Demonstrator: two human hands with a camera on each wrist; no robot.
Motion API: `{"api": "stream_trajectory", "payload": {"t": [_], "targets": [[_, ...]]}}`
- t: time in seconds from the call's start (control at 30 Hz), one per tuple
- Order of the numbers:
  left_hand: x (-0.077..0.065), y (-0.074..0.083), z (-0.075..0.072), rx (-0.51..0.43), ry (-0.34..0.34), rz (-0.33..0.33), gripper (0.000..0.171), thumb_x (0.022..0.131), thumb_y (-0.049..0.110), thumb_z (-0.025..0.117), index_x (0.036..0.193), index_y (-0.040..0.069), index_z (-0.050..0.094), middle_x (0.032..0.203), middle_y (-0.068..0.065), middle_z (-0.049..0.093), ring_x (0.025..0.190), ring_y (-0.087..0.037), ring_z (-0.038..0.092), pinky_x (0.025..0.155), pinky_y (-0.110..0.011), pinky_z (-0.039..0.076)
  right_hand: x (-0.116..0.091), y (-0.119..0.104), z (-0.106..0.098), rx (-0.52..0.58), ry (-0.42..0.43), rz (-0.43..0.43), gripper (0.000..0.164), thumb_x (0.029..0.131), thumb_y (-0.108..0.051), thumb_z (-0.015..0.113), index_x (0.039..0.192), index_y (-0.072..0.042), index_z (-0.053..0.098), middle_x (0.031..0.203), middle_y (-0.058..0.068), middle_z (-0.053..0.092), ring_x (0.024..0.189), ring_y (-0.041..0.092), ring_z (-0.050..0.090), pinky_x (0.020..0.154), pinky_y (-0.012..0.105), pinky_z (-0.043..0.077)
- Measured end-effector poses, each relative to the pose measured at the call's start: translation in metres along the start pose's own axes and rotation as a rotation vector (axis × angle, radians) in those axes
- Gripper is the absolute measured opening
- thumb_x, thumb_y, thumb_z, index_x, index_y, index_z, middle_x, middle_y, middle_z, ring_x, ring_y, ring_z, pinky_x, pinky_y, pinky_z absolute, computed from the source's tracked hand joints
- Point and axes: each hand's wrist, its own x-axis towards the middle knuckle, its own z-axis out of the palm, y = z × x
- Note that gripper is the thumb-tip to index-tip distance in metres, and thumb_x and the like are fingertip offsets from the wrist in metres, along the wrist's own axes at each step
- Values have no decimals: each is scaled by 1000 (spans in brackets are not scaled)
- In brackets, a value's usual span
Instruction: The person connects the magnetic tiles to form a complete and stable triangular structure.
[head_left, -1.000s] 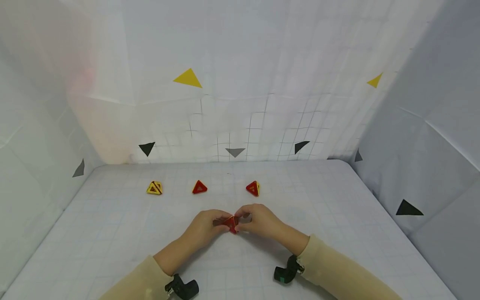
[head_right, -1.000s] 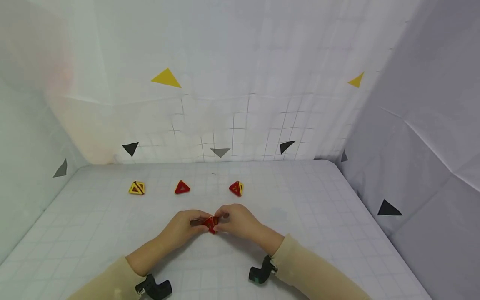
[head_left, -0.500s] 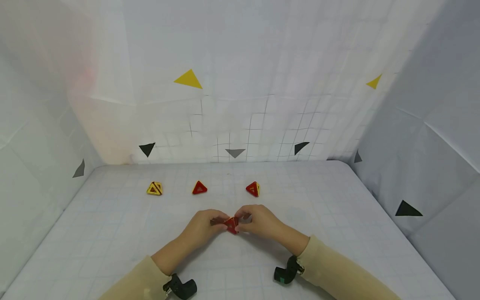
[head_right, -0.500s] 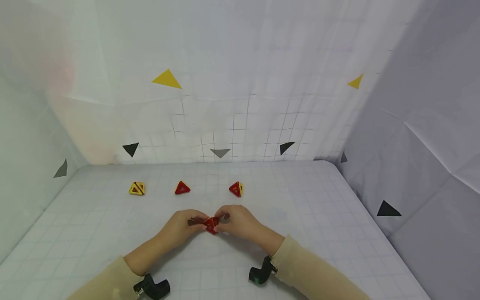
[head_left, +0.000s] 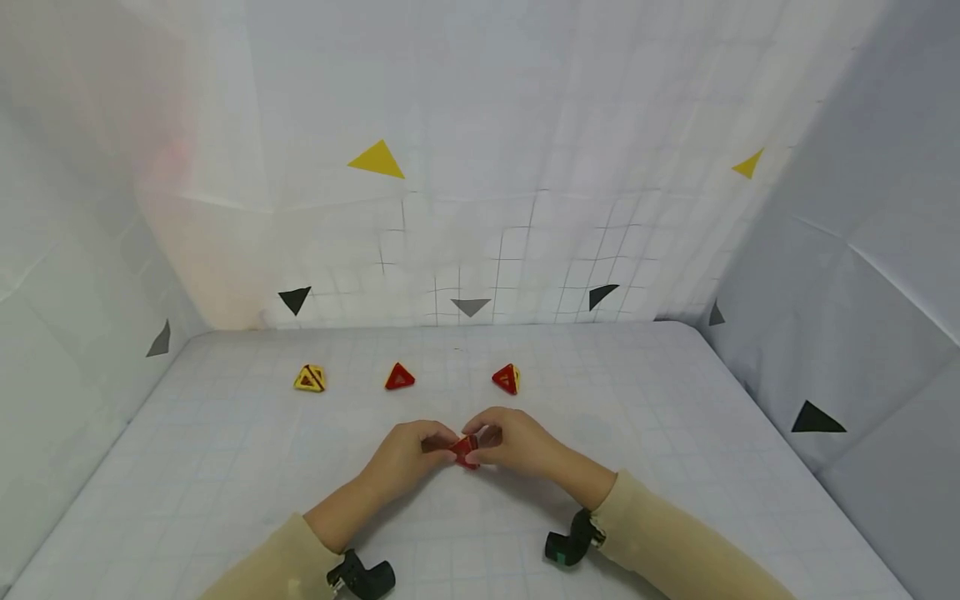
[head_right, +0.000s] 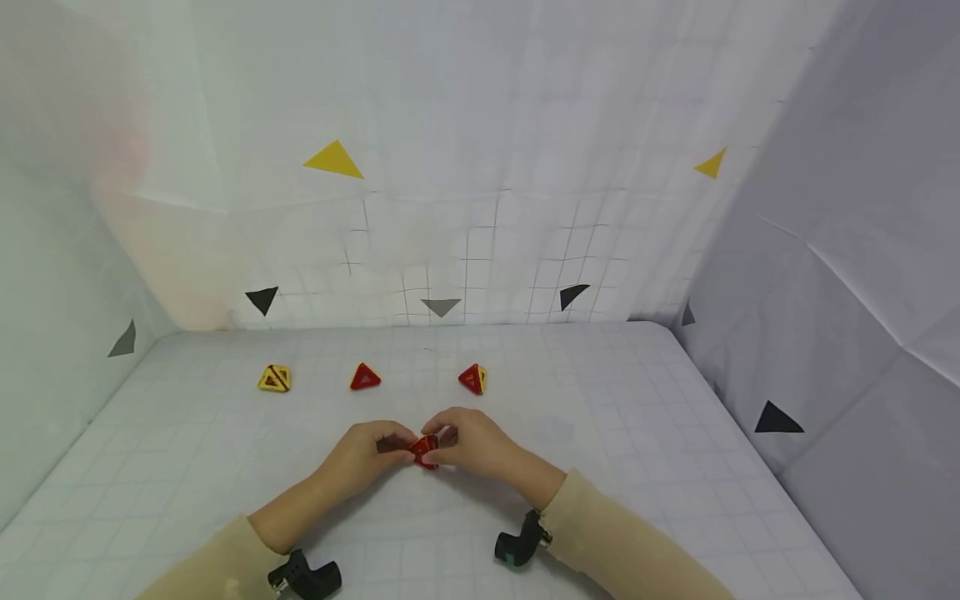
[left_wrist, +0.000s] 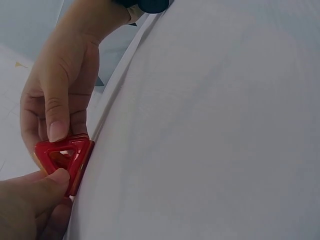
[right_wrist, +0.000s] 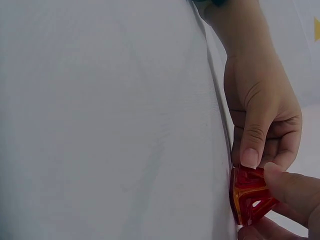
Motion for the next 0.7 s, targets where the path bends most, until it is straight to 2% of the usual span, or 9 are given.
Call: {"api": "stream_trajectory", "payload": {"t": [0.2,0.4,0.6,0.7], "targets": [[0,0,1,-13,-8,-13,14,88,12,78,100,18,75,94,11,72,89,-7,67,82,-29,54,-2,1,-2,6,-1,-4,30,83,-23,84,110,-19,71,99,-6,69,84,9,65,72,26,55],[-2,1,-2,11,-2,-19,14,89,13,77,102,17,75,96,11,71,91,-7,66,84,-31,54,-6,3,-7,-27,1,29,28,84,-24,83,109,-19,71,97,-6,69,82,10,65,68,26,55],[-6,0,-8,38,17,-111,15,91,19,76,105,19,74,97,13,70,90,-6,65,84,-33,55,-12,10,-17,-45,27,61,29,84,-26,83,110,-19,70,99,-6,67,87,12,63,69,26,55],[-8,1,-13,35,56,-154,15,89,20,77,105,19,74,95,13,70,87,-6,65,81,-33,55,-17,15,-23,-41,51,72,29,84,-26,83,109,-19,70,100,-4,67,88,14,63,69,26,55]]}}
